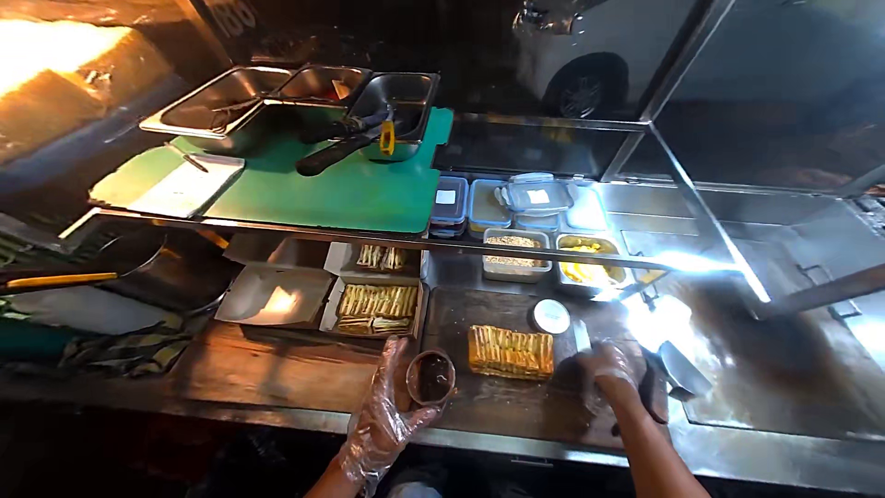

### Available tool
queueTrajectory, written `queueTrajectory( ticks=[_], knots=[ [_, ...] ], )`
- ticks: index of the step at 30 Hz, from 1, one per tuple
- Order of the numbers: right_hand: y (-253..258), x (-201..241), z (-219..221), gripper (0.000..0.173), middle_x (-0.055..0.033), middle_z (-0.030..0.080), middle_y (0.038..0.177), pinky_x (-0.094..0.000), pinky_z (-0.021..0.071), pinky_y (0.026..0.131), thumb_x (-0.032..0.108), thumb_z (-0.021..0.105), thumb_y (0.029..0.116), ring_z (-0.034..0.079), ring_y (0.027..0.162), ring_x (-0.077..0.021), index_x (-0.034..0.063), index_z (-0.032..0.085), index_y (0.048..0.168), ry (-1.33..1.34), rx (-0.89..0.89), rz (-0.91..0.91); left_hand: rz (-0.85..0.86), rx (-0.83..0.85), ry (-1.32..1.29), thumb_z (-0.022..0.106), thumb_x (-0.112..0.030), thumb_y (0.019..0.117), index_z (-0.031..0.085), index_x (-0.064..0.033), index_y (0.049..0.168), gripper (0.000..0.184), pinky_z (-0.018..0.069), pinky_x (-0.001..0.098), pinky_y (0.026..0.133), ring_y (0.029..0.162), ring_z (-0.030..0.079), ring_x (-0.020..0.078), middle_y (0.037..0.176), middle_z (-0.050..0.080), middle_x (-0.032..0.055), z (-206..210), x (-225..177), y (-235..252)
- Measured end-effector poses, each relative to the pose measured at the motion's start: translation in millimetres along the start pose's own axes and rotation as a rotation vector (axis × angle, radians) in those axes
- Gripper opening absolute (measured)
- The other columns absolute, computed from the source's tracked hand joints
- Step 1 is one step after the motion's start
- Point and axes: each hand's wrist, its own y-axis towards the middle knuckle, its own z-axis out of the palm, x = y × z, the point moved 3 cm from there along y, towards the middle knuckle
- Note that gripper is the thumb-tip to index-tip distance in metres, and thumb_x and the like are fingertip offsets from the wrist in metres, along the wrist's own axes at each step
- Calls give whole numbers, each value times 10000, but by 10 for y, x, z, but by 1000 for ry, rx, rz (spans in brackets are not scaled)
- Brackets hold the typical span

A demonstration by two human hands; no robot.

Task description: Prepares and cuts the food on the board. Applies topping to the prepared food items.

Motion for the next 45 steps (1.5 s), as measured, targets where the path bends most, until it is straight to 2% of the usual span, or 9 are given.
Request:
queueTrajectory(
  ticks=[7, 10, 16, 19, 23, 28, 38, 42, 45],
  knots=[
    [-93, 1, -52, 445, -276, 678, 1200, -621, 488, 1006, 347, 656, 989, 650, 1145, -422, -35, 665, 1218, 186, -77, 27, 60, 282, -104, 927, -609, 593, 445, -26, 1517, 1194, 360, 390, 1233, 1483, 394, 227, 1573, 450, 150, 62, 292, 304],
    [-839, 146, -266, 396, -192, 688, 955, -487, 600, 648, 293, 407, 1118, 682, 685, -297, 10, 501, 1378, 559, -221, -171, 73, 326, -155, 955, -522, 610, 512, -19, 1460, 1083, 418, 360, 1194, 1405, 497, 182, 1481, 560, 112, 122, 326, 374],
    [-2806, 1137, -166, 293, -78, 691, 826, -312, 542, 457, 197, 495, 1045, 616, 518, -163, 100, 562, 1313, 697, 581, -248, 115, 238, -311, 979, -362, 627, 541, -9, 1403, 958, 522, 341, 1096, 1237, 623, 149, 1338, 652, 78, 223, 344, 328],
    [-2668, 1589, -71, 353, -55, 673, 786, -340, 565, 519, 421, 508, 1045, 643, 553, -165, 95, 619, 1117, 193, 624, -272, 48, 195, -223, 971, -437, 617, 548, -17, 1407, 990, 514, 333, 1098, 1243, 618, 130, 1342, 653, 67, 240, 341, 269],
    [-2321, 2160, 251, 336, -177, 677, 987, -503, 562, 767, 293, 487, 1050, 686, 851, -282, 7, 658, 1094, -262, 529, -306, 11, 117, -126, 944, -445, 615, 559, 10, 1391, 979, 496, 337, 1101, 1242, 616, 143, 1326, 657, 110, 277, 307, 203],
    [-2266, 1787, 461, 194, -24, 596, 751, -236, 480, 525, 194, 507, 1065, 554, 573, -82, 34, 613, 1039, 547, 624, -288, -61, 93, -77, 927, -480, 611, 566, -29, 1401, 979, 482, 372, 1111, 1263, 599, 162, 1352, 643, 97, 271, 317, 148],
    [-2179, 818, 629, 206, -115, 690, 817, -300, 553, 477, 198, 499, 1058, 639, 547, -175, 31, 562, 1161, 1150, 871, -445, -262, -77, -162, 951, -371, 642, 354, 19, 1546, 1151, 434, 383, 1177, 1423, 469, 219, 1555, 452, 175, 249, 1, -170],
    [-1739, 417, 357, 364, -67, 734, 970, -276, 561, 548, 189, 477, 1072, 639, 624, -117, 44, 579, 1389, 860, 459, -659, -359, -160, -132, 742, -228, 887, 649, 33, 1230, 440, 611, 388, 899, 1035, 705, 187, 1162, 708, 127, 258, -495, -874],
    [-1371, 363, 326, 386, -61, 737, 1170, -424, 559, 983, 309, 451, 1076, 698, 1067, -185, 184, 655, 1379, 268, 68, -780, -510, -9, -490, 571, -74, 978, 689, 55, 1142, 239, 647, 429, 847, 932, 753, 255, 1049, 757, 136, 617, -780, -747]
  ],
)
